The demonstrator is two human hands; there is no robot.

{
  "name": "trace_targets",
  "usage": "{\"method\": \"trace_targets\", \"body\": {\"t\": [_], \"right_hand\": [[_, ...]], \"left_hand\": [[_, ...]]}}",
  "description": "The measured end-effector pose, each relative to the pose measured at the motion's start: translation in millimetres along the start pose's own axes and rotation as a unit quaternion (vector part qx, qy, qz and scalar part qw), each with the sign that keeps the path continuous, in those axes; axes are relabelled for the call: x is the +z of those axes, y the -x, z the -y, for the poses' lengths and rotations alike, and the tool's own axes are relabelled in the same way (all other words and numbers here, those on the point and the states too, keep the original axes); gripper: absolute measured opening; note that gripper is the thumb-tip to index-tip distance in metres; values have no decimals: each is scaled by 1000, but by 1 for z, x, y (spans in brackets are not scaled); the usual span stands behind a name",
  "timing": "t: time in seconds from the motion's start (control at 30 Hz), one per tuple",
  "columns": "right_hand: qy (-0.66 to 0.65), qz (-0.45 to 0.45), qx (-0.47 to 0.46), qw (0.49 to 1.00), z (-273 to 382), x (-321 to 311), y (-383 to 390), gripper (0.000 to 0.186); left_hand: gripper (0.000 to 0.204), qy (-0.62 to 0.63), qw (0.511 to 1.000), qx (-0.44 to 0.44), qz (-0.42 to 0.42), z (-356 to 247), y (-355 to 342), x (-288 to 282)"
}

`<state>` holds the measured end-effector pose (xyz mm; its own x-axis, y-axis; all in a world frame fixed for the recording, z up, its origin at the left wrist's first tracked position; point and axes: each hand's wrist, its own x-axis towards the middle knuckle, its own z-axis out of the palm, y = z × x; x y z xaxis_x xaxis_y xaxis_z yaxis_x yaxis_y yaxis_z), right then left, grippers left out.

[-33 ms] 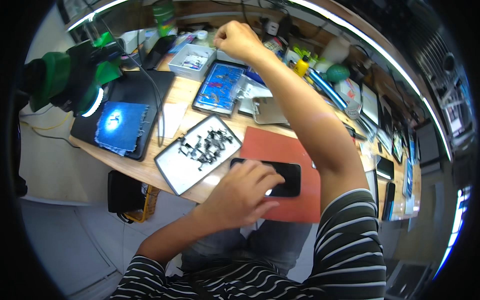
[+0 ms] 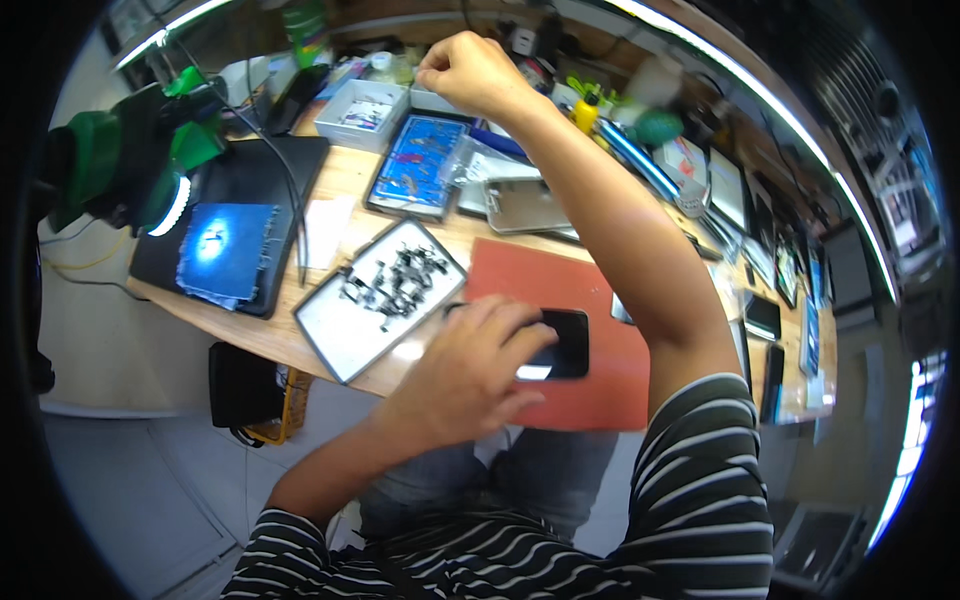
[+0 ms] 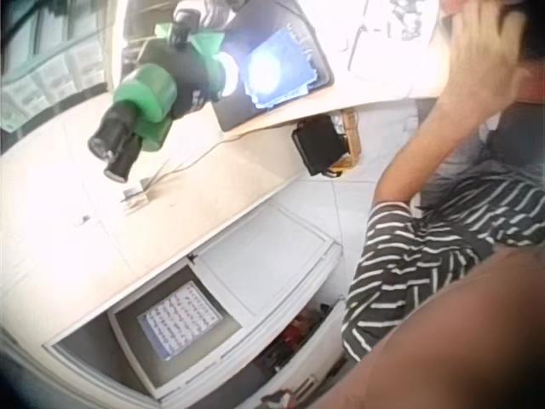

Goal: The person works at a cluttered electronics repair bench, handling a smartphone and its components. They remove the back cover, apply adhesive tape to internal areas, and use a precision screwdriver to adjust parts. The person also handles a small box and a black plastic bag before returning to the phone assembly.

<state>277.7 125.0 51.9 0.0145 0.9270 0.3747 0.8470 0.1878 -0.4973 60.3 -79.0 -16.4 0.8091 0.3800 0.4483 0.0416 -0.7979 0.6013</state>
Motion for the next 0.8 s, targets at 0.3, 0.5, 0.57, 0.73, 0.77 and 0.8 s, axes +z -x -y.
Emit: {"method": "trace_targets", "body": {"t": [0.3, 0.5, 0.57, 0.73, 0.77, 0.8], "right_hand": [[-35, -100, 236, 966, -6, -167, 293, 32], [-24, -112, 351, 930, -11, -158, 392, 28], [-45, -139, 327, 934, -16, -150, 395, 34], [115, -38, 238, 964, -25, -100, 358, 45], [125, -24, 238, 963, -27, -94, 352, 44], [127, -15, 222, 966, -30, -90, 348, 43]], "left_hand": [[88, -82, 979, -27, 184, 1, -44, 21], [93, 0, 995, -7, 102, -8, -65, 13], [93, 64, 997, -29, 15, -14, -66, 12], [87, 407, 897, -68, -155, -22, -67, 34], [80, 401, 899, -69, -162, -22, -66, 38], [70, 434, 881, -99, -161, -23, -64, 42]]}}
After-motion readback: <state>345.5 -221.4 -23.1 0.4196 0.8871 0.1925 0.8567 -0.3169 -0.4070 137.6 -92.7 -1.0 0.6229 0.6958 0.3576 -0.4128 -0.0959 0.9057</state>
